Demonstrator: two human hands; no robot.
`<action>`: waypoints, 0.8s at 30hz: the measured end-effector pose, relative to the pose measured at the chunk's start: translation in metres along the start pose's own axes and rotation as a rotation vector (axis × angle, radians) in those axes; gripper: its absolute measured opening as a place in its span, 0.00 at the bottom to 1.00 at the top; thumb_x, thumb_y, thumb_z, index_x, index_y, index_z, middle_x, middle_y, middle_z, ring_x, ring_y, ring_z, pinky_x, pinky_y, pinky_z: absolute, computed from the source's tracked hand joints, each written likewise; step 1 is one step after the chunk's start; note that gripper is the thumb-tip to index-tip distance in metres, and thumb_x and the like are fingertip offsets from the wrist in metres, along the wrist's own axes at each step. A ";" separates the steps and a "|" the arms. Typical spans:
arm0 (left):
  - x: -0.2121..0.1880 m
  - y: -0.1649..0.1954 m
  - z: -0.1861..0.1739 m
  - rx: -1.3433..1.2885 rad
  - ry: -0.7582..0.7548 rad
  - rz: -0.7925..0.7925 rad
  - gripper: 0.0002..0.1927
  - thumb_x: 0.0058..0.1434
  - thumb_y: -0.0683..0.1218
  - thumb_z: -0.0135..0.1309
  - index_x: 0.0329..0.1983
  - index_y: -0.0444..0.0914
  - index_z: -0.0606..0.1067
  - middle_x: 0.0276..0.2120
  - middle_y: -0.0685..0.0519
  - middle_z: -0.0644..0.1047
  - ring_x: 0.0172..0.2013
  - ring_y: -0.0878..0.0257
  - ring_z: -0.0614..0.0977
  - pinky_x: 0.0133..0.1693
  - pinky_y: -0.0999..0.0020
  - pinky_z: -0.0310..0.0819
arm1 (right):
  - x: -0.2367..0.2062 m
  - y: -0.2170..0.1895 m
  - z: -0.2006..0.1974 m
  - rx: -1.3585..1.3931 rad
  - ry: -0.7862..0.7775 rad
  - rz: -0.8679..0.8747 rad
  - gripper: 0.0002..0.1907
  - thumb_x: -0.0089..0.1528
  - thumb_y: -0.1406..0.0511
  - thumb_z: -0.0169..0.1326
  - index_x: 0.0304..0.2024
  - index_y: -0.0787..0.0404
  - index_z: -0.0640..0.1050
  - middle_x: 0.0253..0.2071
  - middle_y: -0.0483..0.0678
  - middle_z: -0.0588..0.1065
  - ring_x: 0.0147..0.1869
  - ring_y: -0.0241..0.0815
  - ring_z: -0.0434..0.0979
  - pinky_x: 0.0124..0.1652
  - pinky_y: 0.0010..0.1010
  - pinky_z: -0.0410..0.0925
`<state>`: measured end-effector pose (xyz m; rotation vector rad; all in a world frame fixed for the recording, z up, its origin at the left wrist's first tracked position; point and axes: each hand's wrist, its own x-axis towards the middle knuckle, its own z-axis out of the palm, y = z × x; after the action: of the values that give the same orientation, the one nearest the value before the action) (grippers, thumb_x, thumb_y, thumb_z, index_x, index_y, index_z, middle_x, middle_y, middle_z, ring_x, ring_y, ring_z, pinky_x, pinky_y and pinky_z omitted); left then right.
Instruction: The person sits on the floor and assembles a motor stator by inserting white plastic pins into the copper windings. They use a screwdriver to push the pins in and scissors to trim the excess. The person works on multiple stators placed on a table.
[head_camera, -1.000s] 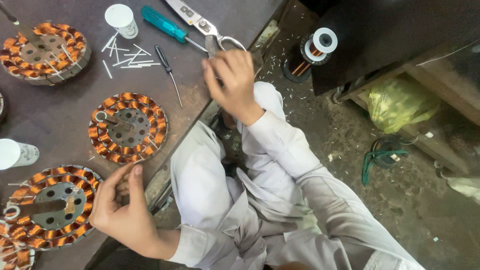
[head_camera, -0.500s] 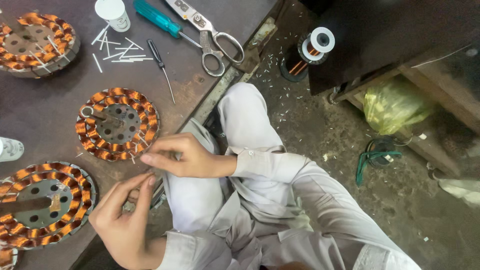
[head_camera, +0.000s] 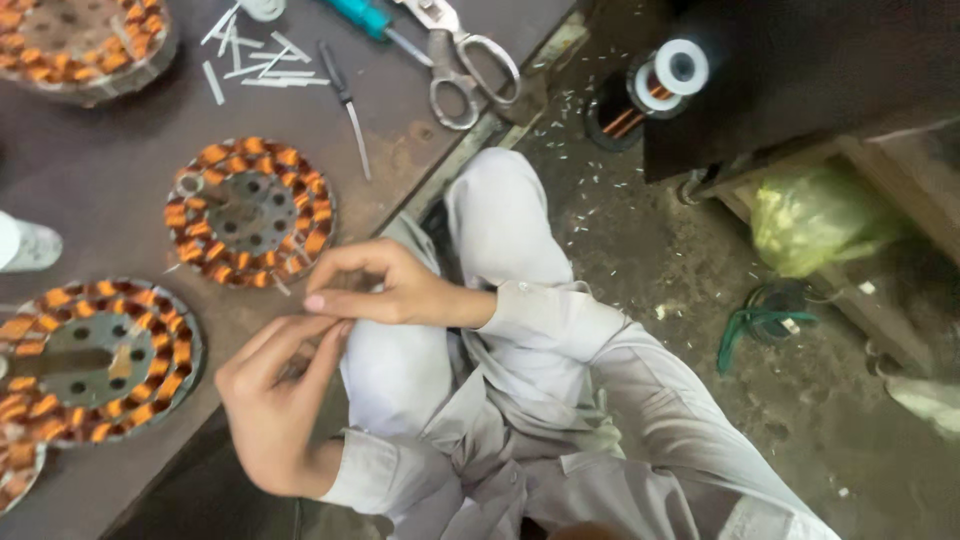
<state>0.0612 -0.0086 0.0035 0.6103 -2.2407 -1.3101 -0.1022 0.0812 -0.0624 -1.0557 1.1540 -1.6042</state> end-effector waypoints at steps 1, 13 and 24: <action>0.003 -0.002 0.001 0.012 0.002 -0.013 0.08 0.56 0.36 0.64 0.39 0.32 0.81 0.29 0.50 0.80 0.23 0.67 0.78 0.28 0.73 0.69 | 0.003 0.000 -0.003 -0.041 -0.028 -0.019 0.06 0.70 0.65 0.58 0.45 0.63 0.79 0.40 0.38 0.77 0.44 0.24 0.74 0.42 0.20 0.68; 0.010 -0.012 -0.007 -0.005 -0.038 0.072 0.09 0.57 0.42 0.67 0.40 0.37 0.82 0.32 0.53 0.79 0.25 0.66 0.78 0.28 0.72 0.70 | 0.018 -0.026 -0.022 -0.272 -0.212 -0.010 0.04 0.69 0.70 0.56 0.42 0.67 0.79 0.41 0.46 0.75 0.45 0.34 0.75 0.46 0.26 0.68; 0.028 -0.013 0.003 -0.085 0.309 0.140 0.16 0.58 0.37 0.66 0.50 0.36 0.79 0.47 0.49 0.77 0.32 0.67 0.79 0.35 0.72 0.75 | 0.008 -0.022 -0.020 -0.402 0.076 -0.247 0.04 0.72 0.72 0.50 0.42 0.69 0.72 0.42 0.51 0.73 0.45 0.37 0.74 0.48 0.29 0.68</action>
<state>0.0391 -0.0292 -0.0048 0.5706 -1.9312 -1.1495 -0.1269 0.0828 -0.0442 -1.4529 1.4851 -1.6486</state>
